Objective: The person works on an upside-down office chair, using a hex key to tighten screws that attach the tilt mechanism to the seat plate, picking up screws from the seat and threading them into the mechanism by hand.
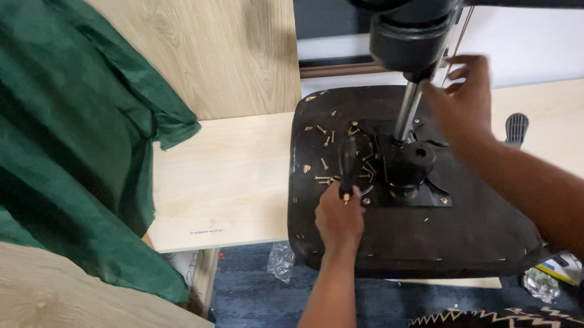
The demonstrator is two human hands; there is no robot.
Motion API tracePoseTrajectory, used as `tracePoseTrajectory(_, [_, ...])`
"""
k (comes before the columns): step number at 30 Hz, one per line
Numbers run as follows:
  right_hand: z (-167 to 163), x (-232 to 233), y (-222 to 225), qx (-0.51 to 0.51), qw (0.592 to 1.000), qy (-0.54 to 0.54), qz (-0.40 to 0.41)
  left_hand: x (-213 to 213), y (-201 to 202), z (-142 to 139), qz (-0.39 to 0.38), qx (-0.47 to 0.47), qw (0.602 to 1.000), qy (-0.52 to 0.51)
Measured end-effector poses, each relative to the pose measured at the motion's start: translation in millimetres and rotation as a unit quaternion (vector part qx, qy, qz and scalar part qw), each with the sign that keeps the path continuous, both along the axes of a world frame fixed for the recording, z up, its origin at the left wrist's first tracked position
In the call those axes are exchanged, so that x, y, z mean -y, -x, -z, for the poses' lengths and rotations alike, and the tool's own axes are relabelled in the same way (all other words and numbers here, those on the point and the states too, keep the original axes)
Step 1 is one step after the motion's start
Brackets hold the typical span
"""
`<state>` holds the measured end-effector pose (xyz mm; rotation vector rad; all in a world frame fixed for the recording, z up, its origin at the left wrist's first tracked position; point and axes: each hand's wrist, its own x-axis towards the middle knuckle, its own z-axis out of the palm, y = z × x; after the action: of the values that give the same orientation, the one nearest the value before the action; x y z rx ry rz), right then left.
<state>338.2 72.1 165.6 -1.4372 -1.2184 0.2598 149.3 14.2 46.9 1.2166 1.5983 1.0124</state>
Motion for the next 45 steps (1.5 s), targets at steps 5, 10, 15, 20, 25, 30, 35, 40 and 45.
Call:
tracePoseTrajectory(5, [11,24,20,0.077,0.966,0.213,-0.126,-7,-9,-2,0.077,0.142,0.980,-0.119])
tracePoseTrajectory(10, [6,30,24,0.010,0.934,0.299,-0.194,-16,-12,-13,0.148,0.208,0.959,-0.120])
tracePoseTrajectory(15, [-6,40,22,0.010,0.936,0.257,-0.240,-28,-1,-18,0.212,0.167,0.962,-0.047])
tracePoseTrajectory(20, [-15,50,33,0.083,0.942,0.208,-0.250,-38,-2,-6,0.200,0.058,0.966,-0.154])
tracePoseTrajectory(25, [-20,55,36,0.177,0.944,0.197,-0.196,-57,-9,4,0.202,0.012,0.973,-0.114])
tracePoseTrajectory(30, [-18,51,37,0.206,0.941,0.178,-0.201,-67,-17,15,0.204,-0.025,0.969,-0.136])
tracePoseTrajectory(35, [-17,47,35,0.226,0.939,0.158,-0.206,-71,-23,21,0.189,-0.040,0.975,-0.110])
tracePoseTrajectory(40, [-18,44,34,0.226,0.935,0.140,-0.235,-60,-22,15,0.153,-0.047,0.981,-0.107])
tracePoseTrajectory(45, [-18,42,32,0.232,0.928,0.154,-0.248,-46,-19,3,0.136,-0.014,0.985,-0.100])
